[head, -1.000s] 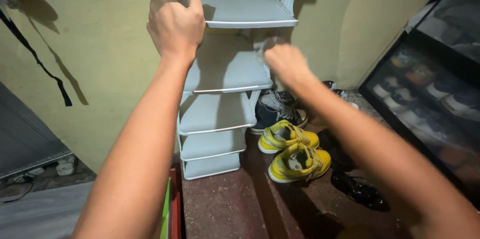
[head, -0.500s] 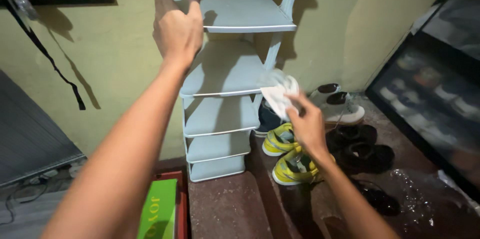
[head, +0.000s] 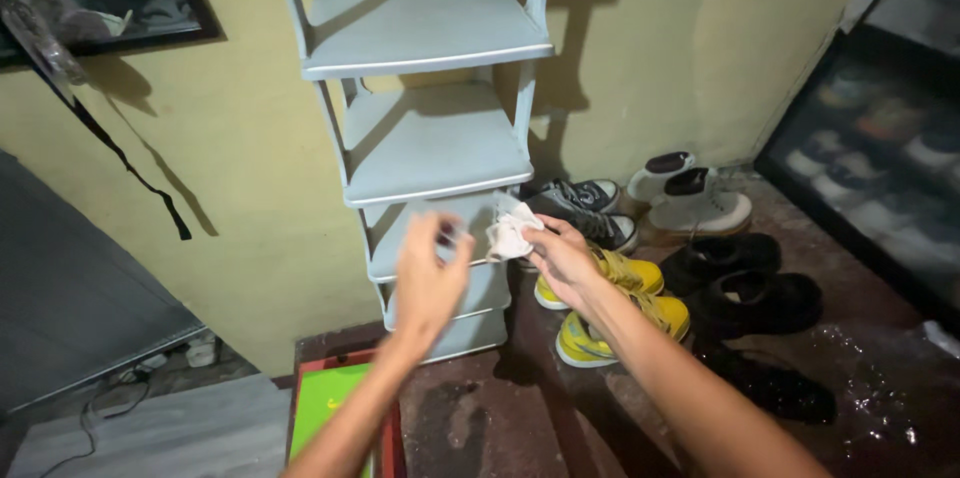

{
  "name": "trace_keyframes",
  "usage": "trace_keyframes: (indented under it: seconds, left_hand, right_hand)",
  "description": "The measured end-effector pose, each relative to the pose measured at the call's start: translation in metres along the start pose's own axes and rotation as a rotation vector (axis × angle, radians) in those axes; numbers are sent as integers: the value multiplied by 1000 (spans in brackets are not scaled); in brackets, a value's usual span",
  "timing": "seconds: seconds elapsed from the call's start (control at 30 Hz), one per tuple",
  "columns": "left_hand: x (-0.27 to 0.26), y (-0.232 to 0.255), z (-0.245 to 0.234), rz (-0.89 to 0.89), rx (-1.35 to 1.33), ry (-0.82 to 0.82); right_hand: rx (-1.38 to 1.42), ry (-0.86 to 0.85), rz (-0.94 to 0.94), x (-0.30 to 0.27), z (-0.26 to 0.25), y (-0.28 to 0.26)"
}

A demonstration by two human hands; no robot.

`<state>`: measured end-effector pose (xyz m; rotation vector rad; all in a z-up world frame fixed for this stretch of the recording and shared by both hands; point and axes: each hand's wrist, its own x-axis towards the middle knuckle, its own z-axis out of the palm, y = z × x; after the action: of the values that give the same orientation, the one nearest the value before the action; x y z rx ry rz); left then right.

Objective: The person wipes the surfaces of a white plastic shoe rack with a cloth. They clean each shelf from top to bottom, moving the cloth across the surfaces. The rack remains in place next to a wall with several pairs of shoes on the floor nearby.

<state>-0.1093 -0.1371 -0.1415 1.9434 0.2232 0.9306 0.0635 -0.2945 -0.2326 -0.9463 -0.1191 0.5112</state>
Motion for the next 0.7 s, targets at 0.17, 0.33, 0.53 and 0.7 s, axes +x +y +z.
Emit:
trace_keyframes:
  seconds: [0.17, 0.33, 0.53, 0.7]
  left_hand:
    - [-4, -29, 59, 7, 15, -183]
    - [8, -52, 99, -107, 140, -212]
    - [18, -76, 104, -292, 124, 3]
    - [18, -99, 102, 49, 148, 58]
  right_hand:
    - [21, -33, 21, 5, 1, 8]
    - [-33, -121, 142, -18, 12, -4]
    - [-913, 137, 56, -16, 2, -12]
    - [-427, -64, 472, 5, -28, 34]
